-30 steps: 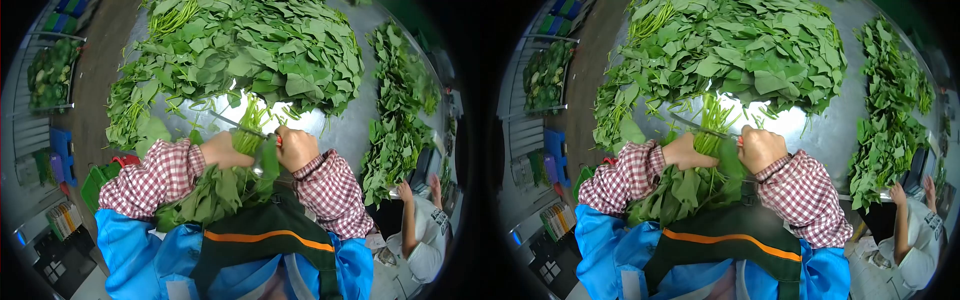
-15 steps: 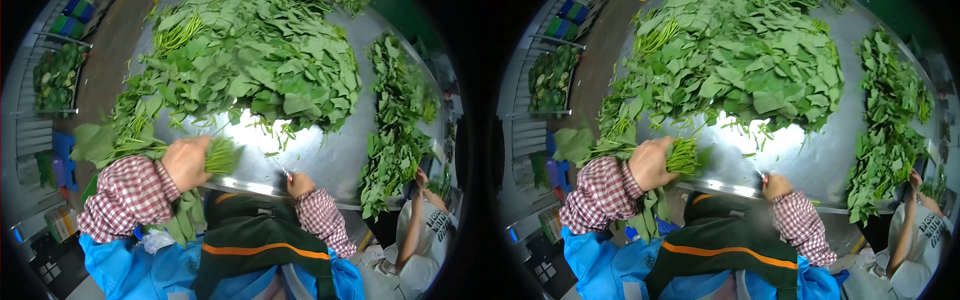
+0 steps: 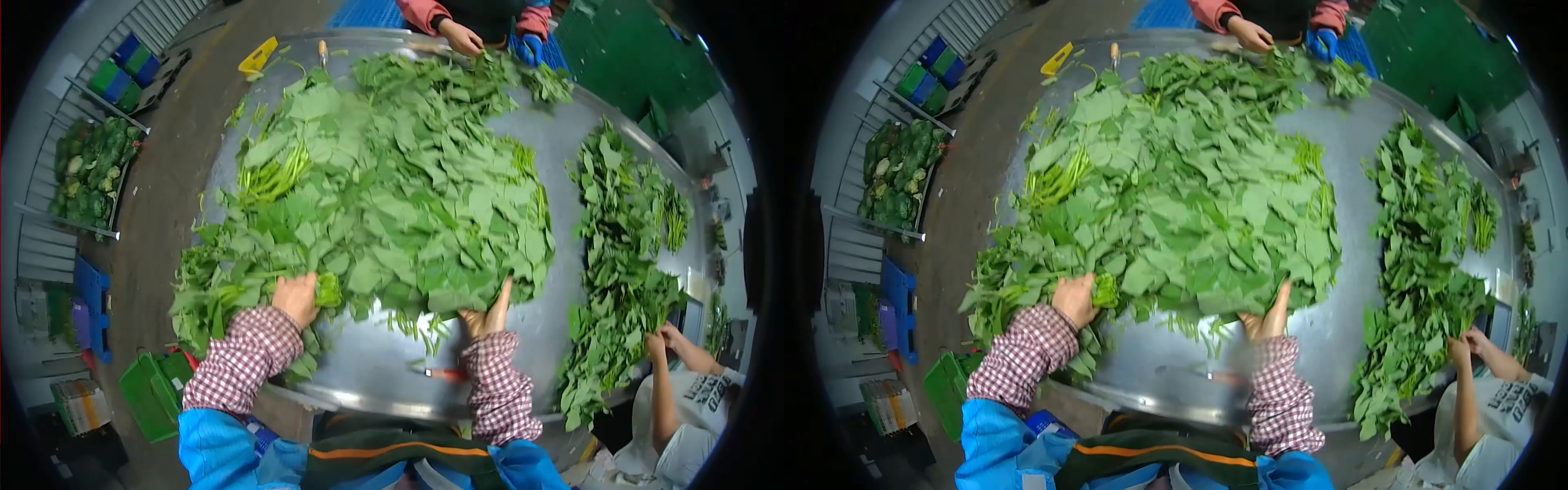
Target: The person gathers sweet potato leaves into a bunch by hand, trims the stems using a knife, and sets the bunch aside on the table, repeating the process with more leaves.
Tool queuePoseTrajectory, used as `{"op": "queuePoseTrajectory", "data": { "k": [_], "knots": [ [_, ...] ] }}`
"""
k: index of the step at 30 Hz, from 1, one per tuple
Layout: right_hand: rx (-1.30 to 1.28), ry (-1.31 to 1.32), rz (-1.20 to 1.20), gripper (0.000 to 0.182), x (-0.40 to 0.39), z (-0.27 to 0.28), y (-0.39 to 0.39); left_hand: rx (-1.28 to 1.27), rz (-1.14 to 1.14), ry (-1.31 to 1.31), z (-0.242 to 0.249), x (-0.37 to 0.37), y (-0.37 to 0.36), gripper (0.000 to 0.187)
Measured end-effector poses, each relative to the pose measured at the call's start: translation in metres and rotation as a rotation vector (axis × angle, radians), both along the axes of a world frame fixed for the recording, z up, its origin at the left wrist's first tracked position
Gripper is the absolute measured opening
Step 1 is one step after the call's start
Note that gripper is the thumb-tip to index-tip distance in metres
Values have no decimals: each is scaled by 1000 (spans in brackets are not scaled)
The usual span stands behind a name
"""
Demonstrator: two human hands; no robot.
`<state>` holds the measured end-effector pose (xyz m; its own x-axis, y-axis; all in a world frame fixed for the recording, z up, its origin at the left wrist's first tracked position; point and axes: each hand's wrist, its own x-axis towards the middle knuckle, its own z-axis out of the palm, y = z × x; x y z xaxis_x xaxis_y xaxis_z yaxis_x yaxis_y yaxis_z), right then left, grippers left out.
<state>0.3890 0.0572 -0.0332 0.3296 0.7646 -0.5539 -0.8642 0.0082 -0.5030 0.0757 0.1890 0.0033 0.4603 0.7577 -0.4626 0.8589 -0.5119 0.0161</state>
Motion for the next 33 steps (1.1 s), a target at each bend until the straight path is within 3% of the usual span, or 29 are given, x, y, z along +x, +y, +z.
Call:
{"op": "queuePoseTrajectory", "data": {
  "k": [3,6,10,12,15,18,20,22,23,25,26,27,28,29,30,31,33],
  "knots": [
    [106,-188,-180,59,5,0,42,30,-55,-44,-11,2,17,57],
    [170,-150,-127,59,39,-8,67,45,-86,-116,-19,11,28,57],
    [-14,-252,-55,67,91,-48,65,79,-80,-185,-7,5,17,56],
    [-209,-213,198,78,87,0,39,119,-184,-248,22,-17,-1,56],
    [-685,-735,138,94,75,21,-28,282,-383,-281,99,-29,-31,43],
    [-557,-1034,-216,62,63,-10,-81,423,-681,-388,123,-6,-59,33],
    [-313,-958,-75,44,19,7,-73,479,-885,-516,103,16,-78,31],
    [-36,-726,293,44,-40,35,-61,511,-1076,-471,85,39,-93,37],
    [44,-354,459,54,-66,44,-60,1039,-1308,-136,42,49,-93,46],
    [140,-41,674,62,-86,28,-52,621,-1083,-691,-29,55,-93,79],
    [-40,20,549,52,-85,3,-52,589,-1246,-126,44,45,-83,86],
    [-108,-115,532,56,-83,4,-57,599,-1088,-114,50,25,-89,86],
    [-170,-248,515,61,-80,12,-60,501,-808,-319,52,8,-94,81],
    [-407,-403,638,66,-75,26,-65,463,-581,-366,69,-11,-98,77],
    [-472,-446,640,70,-74,28,-70,443,-296,-337,70,-33,-110,70],
    [-397,-568,620,73,-74,16,-73,343,52,-374,61,-42,-126,66],
    [-296,-790,644,81,-80,-18,-68,-179,576,-739,-8,-39,-141,64]
  ]
}}
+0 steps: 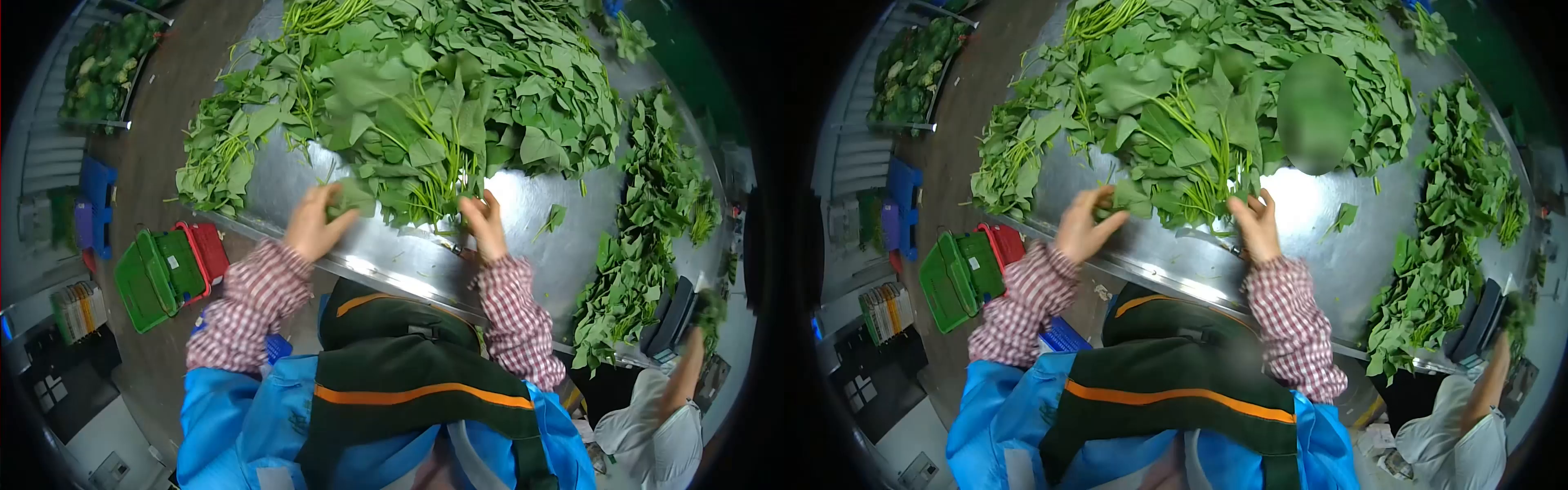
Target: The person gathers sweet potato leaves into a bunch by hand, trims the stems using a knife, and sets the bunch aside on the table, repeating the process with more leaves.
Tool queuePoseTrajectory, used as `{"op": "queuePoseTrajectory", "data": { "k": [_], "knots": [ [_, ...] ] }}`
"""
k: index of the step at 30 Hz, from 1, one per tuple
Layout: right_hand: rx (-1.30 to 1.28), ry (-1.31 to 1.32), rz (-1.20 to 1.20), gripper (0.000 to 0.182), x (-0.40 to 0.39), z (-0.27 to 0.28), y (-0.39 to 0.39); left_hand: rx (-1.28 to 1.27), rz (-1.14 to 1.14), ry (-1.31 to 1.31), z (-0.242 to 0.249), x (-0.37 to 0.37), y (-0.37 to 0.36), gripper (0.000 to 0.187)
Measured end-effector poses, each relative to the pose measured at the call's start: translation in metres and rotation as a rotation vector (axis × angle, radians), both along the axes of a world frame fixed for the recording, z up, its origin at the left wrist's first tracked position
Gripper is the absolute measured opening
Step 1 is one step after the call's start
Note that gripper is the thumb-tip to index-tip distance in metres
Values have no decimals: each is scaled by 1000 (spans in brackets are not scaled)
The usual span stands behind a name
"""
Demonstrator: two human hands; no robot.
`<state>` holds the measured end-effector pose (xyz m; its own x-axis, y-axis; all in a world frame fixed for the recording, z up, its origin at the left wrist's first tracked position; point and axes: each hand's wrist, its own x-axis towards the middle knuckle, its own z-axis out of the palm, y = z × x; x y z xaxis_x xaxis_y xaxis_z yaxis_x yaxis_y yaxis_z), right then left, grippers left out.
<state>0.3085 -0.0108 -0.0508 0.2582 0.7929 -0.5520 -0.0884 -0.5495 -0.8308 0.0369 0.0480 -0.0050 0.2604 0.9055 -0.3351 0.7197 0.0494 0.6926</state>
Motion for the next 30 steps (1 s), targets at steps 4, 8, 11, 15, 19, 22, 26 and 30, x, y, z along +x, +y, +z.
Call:
{"op": "queuePoseTrajectory", "data": {
  "k": [4,8,11,15,19,22,26,30],
  "knots": [
    [128,-65,201,72,-33,-4,27,-338,443,-536,-49,59,7,55],
    [93,211,-106,48,-4,31,13,-210,546,-867,-16,61,3,41],
    [-131,-122,-205,56,12,41,9,-341,815,-805,-40,35,6,33],
    [292,-586,-374,45,59,-12,-28,-487,773,-804,-9,17,-17,35],
    [294,-97,13,25,-31,57,-46,-472,566,-1100,5,10,-36,40],
    [403,-144,297,30,-82,65,-24,-442,608,-1150,12,29,-46,33],
    [100,229,120,19,-71,63,-5,-394,719,-978,-1,32,-55,27],
    [117,433,-115,21,-52,67,-14,-320,687,-891,8,17,-64,26]
  ]
}}
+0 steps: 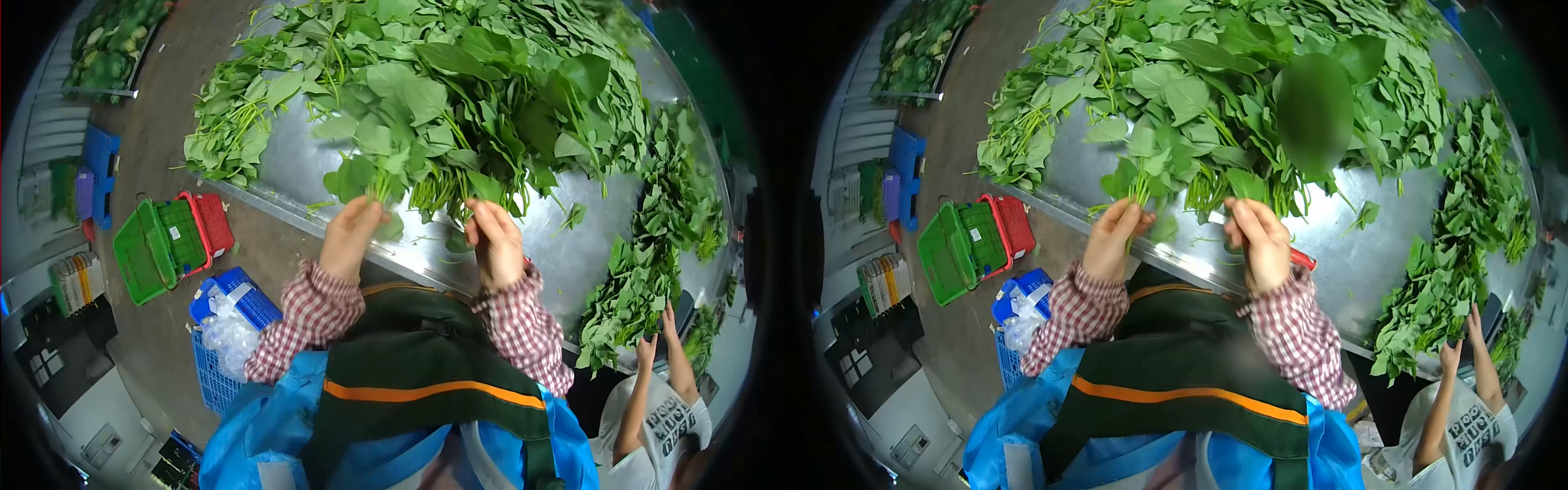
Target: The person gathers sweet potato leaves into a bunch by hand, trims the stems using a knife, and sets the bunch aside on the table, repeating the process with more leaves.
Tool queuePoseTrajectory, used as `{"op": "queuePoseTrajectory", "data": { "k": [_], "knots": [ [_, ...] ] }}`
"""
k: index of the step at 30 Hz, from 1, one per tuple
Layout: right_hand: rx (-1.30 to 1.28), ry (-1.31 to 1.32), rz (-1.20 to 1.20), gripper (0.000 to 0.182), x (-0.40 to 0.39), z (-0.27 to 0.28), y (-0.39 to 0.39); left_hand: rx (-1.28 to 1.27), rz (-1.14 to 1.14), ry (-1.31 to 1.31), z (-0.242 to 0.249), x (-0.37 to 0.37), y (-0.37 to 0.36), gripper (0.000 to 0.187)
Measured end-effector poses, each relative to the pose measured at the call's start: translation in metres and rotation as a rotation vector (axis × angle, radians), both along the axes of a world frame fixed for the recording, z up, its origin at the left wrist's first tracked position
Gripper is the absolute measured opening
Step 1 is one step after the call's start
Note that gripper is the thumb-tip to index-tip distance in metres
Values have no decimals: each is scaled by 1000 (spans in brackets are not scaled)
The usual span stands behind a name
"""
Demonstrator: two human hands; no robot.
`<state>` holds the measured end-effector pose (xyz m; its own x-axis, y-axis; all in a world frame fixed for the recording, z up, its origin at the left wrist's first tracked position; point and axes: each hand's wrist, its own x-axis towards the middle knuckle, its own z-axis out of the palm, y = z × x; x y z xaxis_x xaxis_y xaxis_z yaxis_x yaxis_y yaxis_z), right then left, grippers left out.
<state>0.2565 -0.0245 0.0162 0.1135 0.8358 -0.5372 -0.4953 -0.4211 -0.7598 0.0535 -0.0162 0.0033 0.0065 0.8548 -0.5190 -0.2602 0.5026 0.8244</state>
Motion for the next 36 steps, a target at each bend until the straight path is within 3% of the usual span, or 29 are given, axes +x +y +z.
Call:
{"op": "queuePoseTrajectory", "data": {
  "k": [1,3,5,6,9,12,17,18,19,21,22,23,25,26,27,28,29,31,32,33,35,36],
  "knots": [
    [118,203,40,20,6,5,-9,46,9,-89,5,-2,-4,26],
    [-125,-138,551,23,24,22,-4,1,-10,-37,-2,-4,-2,32],
    [390,-1258,691,30,22,-40,-22,24,-38,-43,-1,-3,-3,35],
    [510,-1309,544,39,11,-31,-18,72,-60,-82,7,2,-3,35],
    [-124,-41,411,33,-31,18,4,58,-138,-111,19,9,-9,37],
    [-109,105,220,19,-53,2,10,21,-116,-40,17,16,-10,33],
    [-167,235,-296,19,-47,13,10,196,124,-301,27,-2,-27,25],
    [-41,34,-242,17,-37,10,12,255,157,-386,36,-15,-26,24],
    [93,-163,-182,16,-30,9,15,70,267,-337,48,-30,-18,35],
    [21,-323,84,16,-40,27,20,156,194,54,26,-49,1,50],
    [64,-465,275,19,-54,23,21,363,-56,359,18,-43,-2,56],
    [115,-611,467,21,-69,16,22,332,-83,279,9,-39,-3,54],
    [408,-522,357,24,-102,-3,12,260,-134,126,-9,-32,-4,52],
    [262,-649,435,26,-97,3,13,116,-27,14,-14,-46,1,48],
    [113,-625,366,17,-90,-14,12,-32,82,-100,-20,-55,3,44],
    [136,-737,390,19,-83,-29,23,-13,253,-29,-15,-57,5,31],
    [150,-842,415,22,-82,-46,34,-8,227,-39,-19,-59,3,30],
    [44,-1124,685,28,-103,-82,51,19,182,-55,-29,-59,6,27],
    [84,-1086,700,34,-107,-89,52,46,191,-54,-29,-55,7,26],
    [157,-859,596,27,-104,-86,46,61,186,-60,-22,-61,8,27],
    [-142,45,449,17,-89,-3,41,66,193,-84,-7,-76,4,28],
    [-132,7,513,14,-75,-16,40,-27,76,-8,-7,-79,6,32]
  ]
}}
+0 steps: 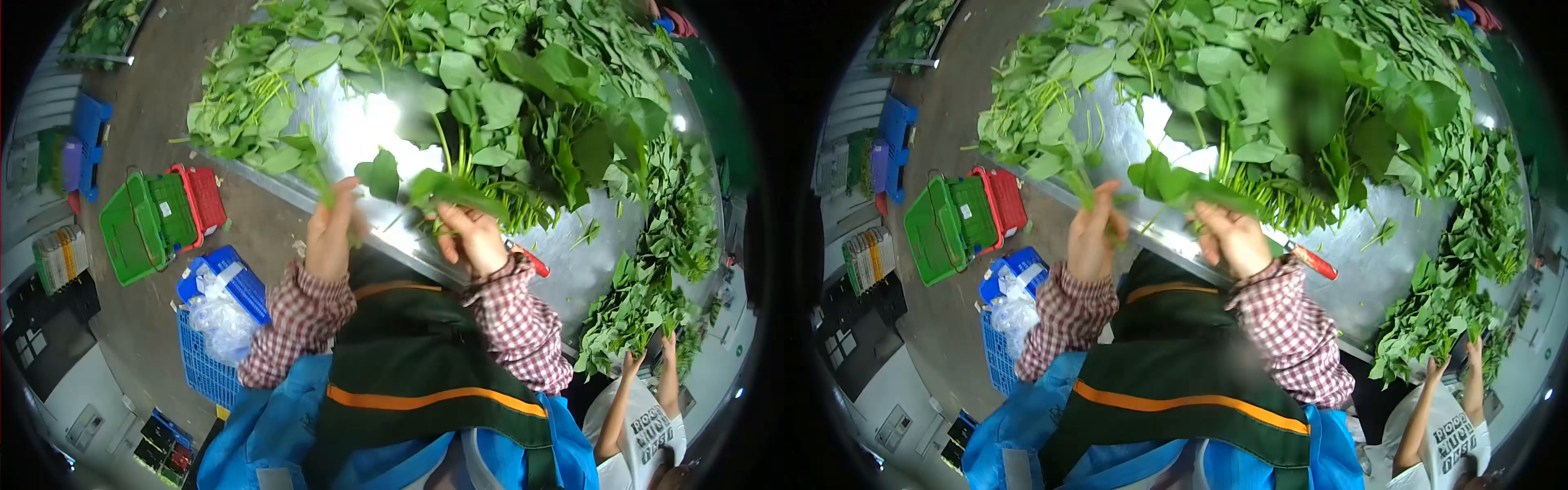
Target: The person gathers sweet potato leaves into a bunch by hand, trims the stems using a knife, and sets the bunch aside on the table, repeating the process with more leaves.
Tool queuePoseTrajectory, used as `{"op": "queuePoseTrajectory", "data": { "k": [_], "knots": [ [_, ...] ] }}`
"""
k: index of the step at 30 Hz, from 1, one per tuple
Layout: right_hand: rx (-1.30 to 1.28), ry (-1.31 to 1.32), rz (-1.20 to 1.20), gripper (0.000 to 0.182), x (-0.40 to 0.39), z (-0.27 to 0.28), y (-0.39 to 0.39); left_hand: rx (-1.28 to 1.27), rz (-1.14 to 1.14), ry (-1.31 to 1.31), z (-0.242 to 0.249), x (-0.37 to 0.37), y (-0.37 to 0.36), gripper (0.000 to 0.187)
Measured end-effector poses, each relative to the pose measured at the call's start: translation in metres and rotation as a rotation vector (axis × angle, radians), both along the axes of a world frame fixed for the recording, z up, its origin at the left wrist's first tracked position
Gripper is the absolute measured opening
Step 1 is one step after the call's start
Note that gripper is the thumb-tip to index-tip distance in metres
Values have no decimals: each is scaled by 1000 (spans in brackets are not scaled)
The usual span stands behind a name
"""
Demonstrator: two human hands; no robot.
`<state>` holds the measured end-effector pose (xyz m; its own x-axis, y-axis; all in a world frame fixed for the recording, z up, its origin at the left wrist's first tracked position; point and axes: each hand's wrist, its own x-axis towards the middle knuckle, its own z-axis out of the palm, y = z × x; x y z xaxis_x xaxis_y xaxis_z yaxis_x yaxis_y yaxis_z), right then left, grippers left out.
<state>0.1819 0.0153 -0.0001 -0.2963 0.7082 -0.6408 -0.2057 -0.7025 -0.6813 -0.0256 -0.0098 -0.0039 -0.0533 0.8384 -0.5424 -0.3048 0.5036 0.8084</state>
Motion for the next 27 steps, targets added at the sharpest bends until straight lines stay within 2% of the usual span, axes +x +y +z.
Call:
{"op": "queuePoseTrajectory", "data": {
  "k": [2,3,5,6,8,10,11,12,13,15,17,19,20,23,24,25,27],
  "knots": [
    [79,-59,29,14,9,-23,-12,18,-71,6,-12,21,-8,35],
    [99,-22,-82,15,8,-16,-7,72,-99,8,-17,30,3,37],
    [91,64,-310,18,-2,9,-19,-5,-96,-242,-11,30,6,36],
    [80,34,-244,20,10,-6,-21,-80,-78,-342,-10,31,13,34],
    [121,48,-286,20,13,6,-31,-191,-13,-492,0,34,22,31],
    [166,42,-306,17,18,16,-36,-16,-42,-368,-2,31,18,30],
    [135,-120,-154,15,30,11,-32,77,-61,-302,-2,30,19,30],
    [117,-122,-238,15,32,-3,-32,70,56,-116,0,37,23,29],
    [98,-125,-320,16,28,-5,-29,113,35,-19,4,36,24,29],
    [128,-14,-321,16,20,11,-33,184,6,183,12,33,22,27],
    [115,-18,-285,17,14,11,-39,147,-141,162,13,48,15,26],
    [140,47,-277,17,9,-4,-40,-29,-276,-34,8,61,14,25],
    [48,68,-267,20,5,2,-39,-127,-331,-151,4,65,14,26],
    [103,-7,-396,19,2,7,-41,-193,-187,-273,4,58,14,35],
    [214,-71,-395,19,4,6,-43,-252,-155,-371,3,50,20,48],
    [270,-99,-374,15,5,9,-42,-218,-127,-607,-10,34,22,50],
    [254,-370,-212,13,13,13,-34,-190,-128,-626,3,23,29,48]
  ]
}}
